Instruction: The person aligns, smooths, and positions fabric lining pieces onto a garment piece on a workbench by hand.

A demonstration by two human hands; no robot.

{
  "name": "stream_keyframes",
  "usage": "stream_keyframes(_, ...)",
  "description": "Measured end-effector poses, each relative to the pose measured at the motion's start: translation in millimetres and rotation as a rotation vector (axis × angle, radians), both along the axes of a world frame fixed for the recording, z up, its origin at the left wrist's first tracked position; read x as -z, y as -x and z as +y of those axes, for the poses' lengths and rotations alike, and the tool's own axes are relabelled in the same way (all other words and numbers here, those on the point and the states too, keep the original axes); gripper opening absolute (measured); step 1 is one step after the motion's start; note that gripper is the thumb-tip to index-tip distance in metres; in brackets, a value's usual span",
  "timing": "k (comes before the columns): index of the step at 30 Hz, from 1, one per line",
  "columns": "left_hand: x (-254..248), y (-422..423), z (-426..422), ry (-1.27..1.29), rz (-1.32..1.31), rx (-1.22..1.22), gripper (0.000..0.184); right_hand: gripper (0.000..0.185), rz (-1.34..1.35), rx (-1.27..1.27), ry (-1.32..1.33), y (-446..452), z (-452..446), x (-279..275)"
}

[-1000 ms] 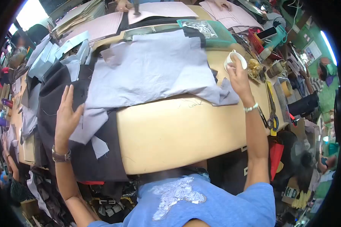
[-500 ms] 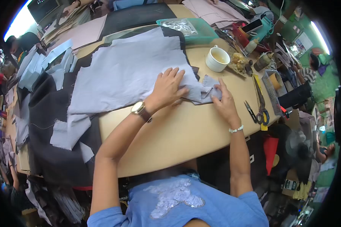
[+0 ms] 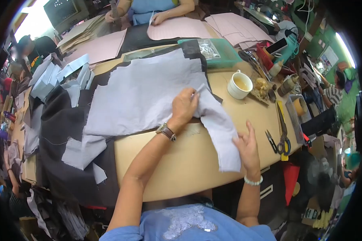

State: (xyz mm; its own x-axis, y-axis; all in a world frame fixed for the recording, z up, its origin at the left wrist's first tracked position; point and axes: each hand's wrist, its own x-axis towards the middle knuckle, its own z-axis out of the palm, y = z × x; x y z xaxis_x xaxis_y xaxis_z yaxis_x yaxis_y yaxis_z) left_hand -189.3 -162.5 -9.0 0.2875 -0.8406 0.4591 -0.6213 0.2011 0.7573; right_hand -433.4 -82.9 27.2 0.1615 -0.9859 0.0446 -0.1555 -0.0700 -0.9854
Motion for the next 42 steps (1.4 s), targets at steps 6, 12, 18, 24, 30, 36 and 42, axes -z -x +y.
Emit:
stream_keyframes(6, 0, 8, 11, 0.195, -0.292, 0.138, 0.015, 0.082, 0.289, -0.028, -0.074, 17, 57, 10)
stream_keyframes(12, -12, 6, 31, 0.207, -0.407, 0.064, 0.015, 0.064, 0.82, 0.143, 0.616, 41, -53, -45)
stream_keyframes(18, -2, -10, 42, -0.09, -0.122, 0.091, 0.031, 0.071, 1.215, -0.035, 0.504, 21, -174, -47)
stream_keyframes(24, 9, -15, 36, -0.101, -0.068, 0.086, 0.031, 0.083, 1.418, -0.155, 0.237, -4, -205, -41)
stream_keyframes(30, 5, -11, 39, -0.055, -0.085, 0.068, 0.027, 0.051, 1.134, 0.117, 0.638, 10, -201, -57)
stream_keyframes(36, -1, -4, 45, 0.057, -0.195, 0.07, 0.033, 0.038, 1.286, 0.048, 0.714, 28, -170, -44)
stream_keyframes(42, 2, 0, 45, 0.11, -0.262, 0.058, 0.036, 0.038, 1.208, -0.109, 0.834, 7, -124, -38)
